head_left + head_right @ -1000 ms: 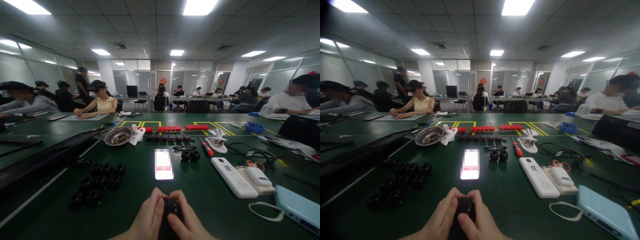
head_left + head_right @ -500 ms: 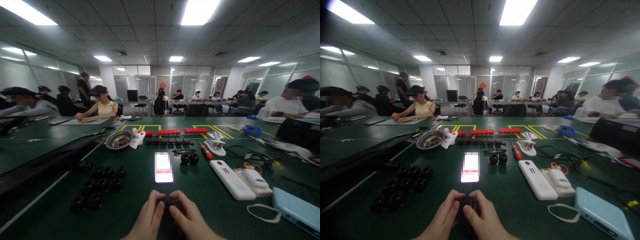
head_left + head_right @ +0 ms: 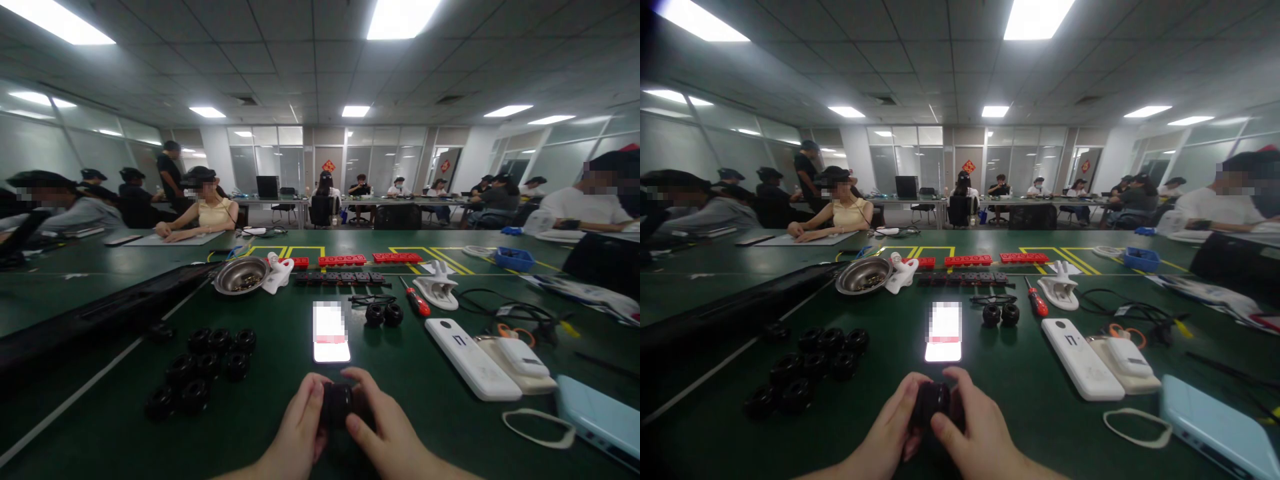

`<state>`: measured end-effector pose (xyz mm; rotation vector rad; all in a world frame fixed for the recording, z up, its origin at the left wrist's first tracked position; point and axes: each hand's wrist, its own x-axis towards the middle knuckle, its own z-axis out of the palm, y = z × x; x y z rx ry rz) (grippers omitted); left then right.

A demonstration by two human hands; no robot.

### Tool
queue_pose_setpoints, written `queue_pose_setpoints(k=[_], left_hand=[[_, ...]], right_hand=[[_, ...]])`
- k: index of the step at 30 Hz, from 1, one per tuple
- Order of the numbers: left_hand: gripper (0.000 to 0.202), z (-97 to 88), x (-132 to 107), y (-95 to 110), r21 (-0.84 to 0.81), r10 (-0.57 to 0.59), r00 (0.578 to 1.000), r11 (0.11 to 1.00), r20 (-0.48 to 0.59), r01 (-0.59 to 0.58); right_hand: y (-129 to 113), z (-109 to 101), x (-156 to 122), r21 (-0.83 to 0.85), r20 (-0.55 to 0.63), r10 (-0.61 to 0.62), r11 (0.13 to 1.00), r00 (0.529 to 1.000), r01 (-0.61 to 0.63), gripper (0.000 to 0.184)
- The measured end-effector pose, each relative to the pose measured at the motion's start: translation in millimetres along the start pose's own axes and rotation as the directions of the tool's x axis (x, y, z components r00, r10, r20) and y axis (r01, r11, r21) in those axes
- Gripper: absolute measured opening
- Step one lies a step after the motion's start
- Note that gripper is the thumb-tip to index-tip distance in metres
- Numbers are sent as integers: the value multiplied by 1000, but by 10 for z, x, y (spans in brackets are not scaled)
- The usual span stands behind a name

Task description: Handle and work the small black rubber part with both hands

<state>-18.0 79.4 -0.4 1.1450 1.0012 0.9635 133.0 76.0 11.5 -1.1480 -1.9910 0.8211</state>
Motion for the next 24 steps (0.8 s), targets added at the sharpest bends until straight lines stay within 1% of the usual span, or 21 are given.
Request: queue_pose_setpoints(k=[3,5,6,8,10,11,13,15,16,17,18,20,21,22,23,24], left_hand=[[49,11,-28,34,44,23,999,999,31,-25],[50,16,-32,45,61,23,998,998,52,-26],[51,18,-30,48,62,12,999,998,47,-15],[54,17,-18,50,42,-27,999,999,19,26],[57,9,3,43,9,-63,998,998,-7,63],[60,2,15,35,-6,-75,997,997,-11,75],[66,-19,39,10,-21,-69,998,997,12,69],[67,-43,58,-23,-18,-46,997,999,70,47],[64,-54,64,-38,-12,-33,994,999,107,34],[61,-63,67,-50,-7,-21,990,1000,141,22],[56,-69,68,-58,-4,-8,986,1000,164,8],[48,-73,61,-61,-16,26,986,1000,167,-24],[45,-71,55,-57,-29,40,987,999,157,-36],[43,-67,48,-51,-40,50,989,998,142,-44],[42,-62,41,-44,-50,56,990,998,133,-50],[42,-57,33,-36,-55,61,990,997,130,-55]], right_hand=[[-28,-15,16,22,53,52,998,997,-53,34],[-63,-27,20,23,52,43,999,998,-44,28],[-81,-33,18,13,48,16,1000,999,-17,28],[-109,-45,8,-38,63,-86,995,994,88,34],[-124,-54,-3,-114,92,-210,969,973,220,43],[-125,-58,-7,-152,103,-264,948,959,278,45],[-112,-58,-10,-209,104,-355,906,929,369,46],[-78,-45,-9,-221,85,-413,880,907,421,53],[-57,-35,-10,-203,74,-423,880,903,429,59],[-34,-24,-12,-177,56,-410,893,910,414,64],[-13,-14,-15,-149,34,-371,916,928,372,69],[16,-1,-28,-111,-11,-250,962,968,248,77],[22,-1,-37,-109,-24,-203,974,979,199,82],[22,-4,-46,-115,-30,-180,978,983,176,87],[15,-10,-55,-128,-23,-188,975,982,183,90],[4,-18,-64,-144,-6,-211,968,977,208,89]])
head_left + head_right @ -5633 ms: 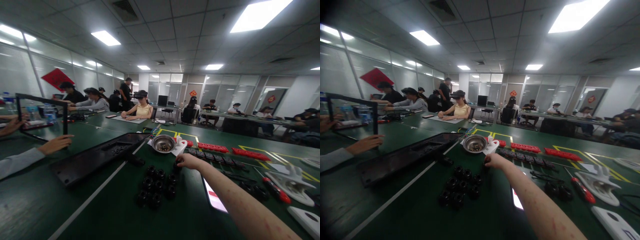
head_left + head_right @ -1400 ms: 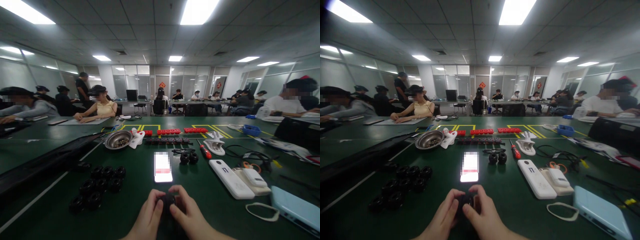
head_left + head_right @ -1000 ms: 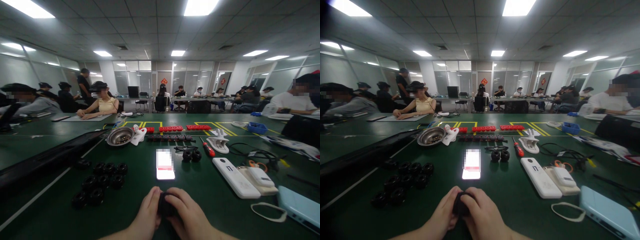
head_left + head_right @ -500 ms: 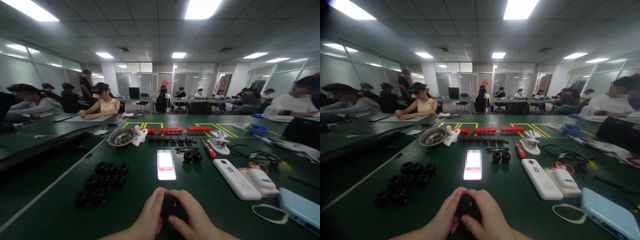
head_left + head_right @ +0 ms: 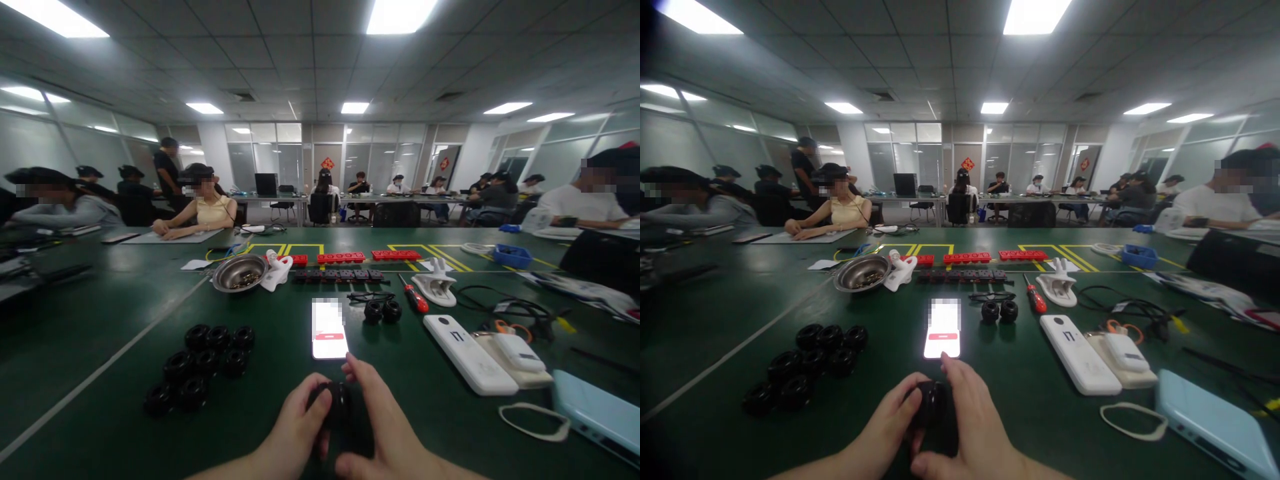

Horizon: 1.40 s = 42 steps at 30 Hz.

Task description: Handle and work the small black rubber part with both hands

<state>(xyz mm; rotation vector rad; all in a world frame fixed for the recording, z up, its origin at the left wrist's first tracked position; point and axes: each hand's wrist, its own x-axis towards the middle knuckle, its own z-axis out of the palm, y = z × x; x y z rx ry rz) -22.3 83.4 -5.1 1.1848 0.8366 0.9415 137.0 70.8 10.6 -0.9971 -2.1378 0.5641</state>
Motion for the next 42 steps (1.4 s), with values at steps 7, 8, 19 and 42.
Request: queue_pose_setpoints(k=[7,8,19,42], left_hand=[[58,-7,-7,45,47,-43,999,998,-4,43],[60,-14,3,47,50,-70,998,996,6,69],[48,-29,-7,56,74,-15,1000,997,-9,16],[48,-30,24,6,-50,-72,996,996,-44,70]], right_hand=[[-74,-27,30,-92,49,-139,985,989,143,43],[-71,-20,37,-101,34,-211,972,977,214,46],[-15,-45,32,-116,-99,-265,960,959,254,65],[0,-40,114,-73,-37,36,997,999,-39,39]])
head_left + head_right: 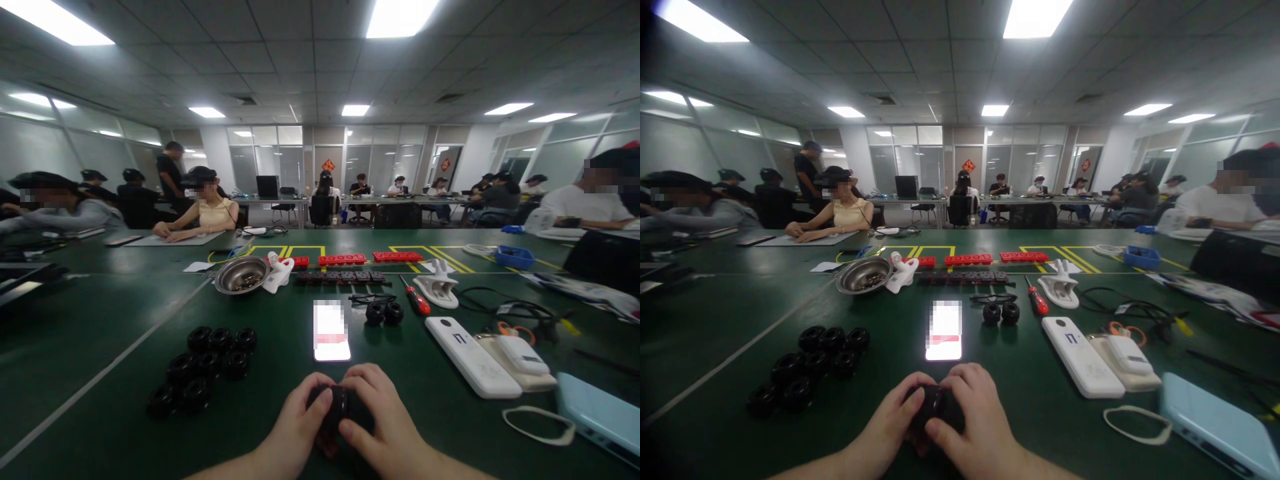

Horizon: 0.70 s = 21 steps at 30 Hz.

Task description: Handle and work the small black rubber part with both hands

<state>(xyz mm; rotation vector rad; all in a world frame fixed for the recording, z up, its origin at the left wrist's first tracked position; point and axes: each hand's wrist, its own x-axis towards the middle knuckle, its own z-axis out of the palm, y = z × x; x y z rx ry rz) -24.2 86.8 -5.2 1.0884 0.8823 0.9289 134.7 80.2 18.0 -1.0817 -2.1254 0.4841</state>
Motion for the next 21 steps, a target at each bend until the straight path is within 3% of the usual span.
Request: queue_pose_setpoints(k=[5,12,18,21], left_hand=[[51,11,-3,46,-7,-17,1000,1000,14,17],[47,0,44,42,-15,-76,997,997,-2,76],[46,36,-7,79,18,-30,998,999,-47,31],[50,49,-11,92,33,-41,997,999,-65,43]], right_hand=[[-20,-3,1,-19,3,-25,999,1000,25,31],[-50,18,-88,-131,51,-138,981,989,144,50],[1,20,-74,31,20,9,999,1000,-10,62],[14,15,-36,61,70,70,995,995,-74,42]])
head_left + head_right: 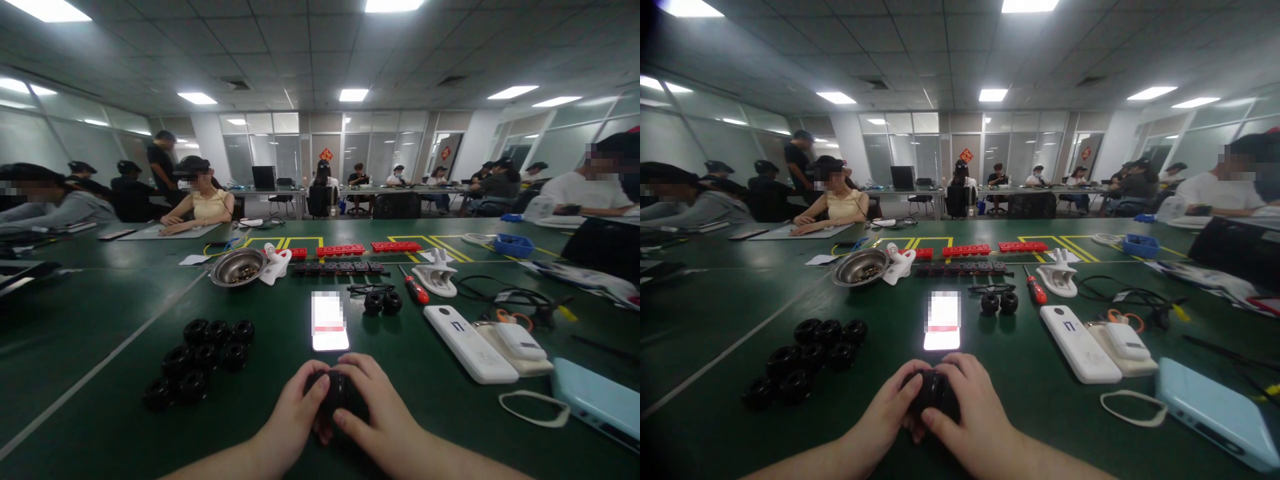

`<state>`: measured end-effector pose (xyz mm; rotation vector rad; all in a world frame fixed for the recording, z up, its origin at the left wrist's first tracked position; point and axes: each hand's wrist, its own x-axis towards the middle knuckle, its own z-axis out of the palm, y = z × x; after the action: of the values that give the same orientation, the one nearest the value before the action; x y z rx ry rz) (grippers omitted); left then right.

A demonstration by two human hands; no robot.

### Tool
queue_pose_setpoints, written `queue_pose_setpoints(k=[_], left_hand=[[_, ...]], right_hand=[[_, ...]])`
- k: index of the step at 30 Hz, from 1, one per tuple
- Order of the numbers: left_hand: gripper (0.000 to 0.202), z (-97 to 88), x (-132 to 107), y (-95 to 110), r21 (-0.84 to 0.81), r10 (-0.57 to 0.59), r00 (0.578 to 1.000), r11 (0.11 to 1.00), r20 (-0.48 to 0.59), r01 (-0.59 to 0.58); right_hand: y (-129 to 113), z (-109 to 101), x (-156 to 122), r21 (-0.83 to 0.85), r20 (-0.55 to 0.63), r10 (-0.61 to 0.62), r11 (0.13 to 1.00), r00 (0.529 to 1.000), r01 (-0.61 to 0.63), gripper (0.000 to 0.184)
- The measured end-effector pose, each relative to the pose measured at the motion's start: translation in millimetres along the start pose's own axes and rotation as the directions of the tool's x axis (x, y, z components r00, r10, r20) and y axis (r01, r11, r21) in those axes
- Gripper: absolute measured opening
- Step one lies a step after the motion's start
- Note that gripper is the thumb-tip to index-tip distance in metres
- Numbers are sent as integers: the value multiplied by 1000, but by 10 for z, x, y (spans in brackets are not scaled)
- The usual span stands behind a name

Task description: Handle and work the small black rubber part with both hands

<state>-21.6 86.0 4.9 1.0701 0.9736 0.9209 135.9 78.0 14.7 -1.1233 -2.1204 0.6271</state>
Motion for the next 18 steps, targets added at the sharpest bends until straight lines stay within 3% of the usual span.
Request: queue_pose_setpoints(k=[4,10,18], left_hand=[[51,-5,20,6,-4,0,1000,1000,18,0],[48,-19,-4,35,-11,-53,997,998,54,54],[45,-17,-18,13,-6,-20,1000,1000,7,20]], right_hand=[[-29,-3,15,21,19,1,1000,1000,-1,32],[-92,-5,-4,-6,48,-44,999,998,44,58],[-26,12,28,74,-11,34,997,999,-33,69]])
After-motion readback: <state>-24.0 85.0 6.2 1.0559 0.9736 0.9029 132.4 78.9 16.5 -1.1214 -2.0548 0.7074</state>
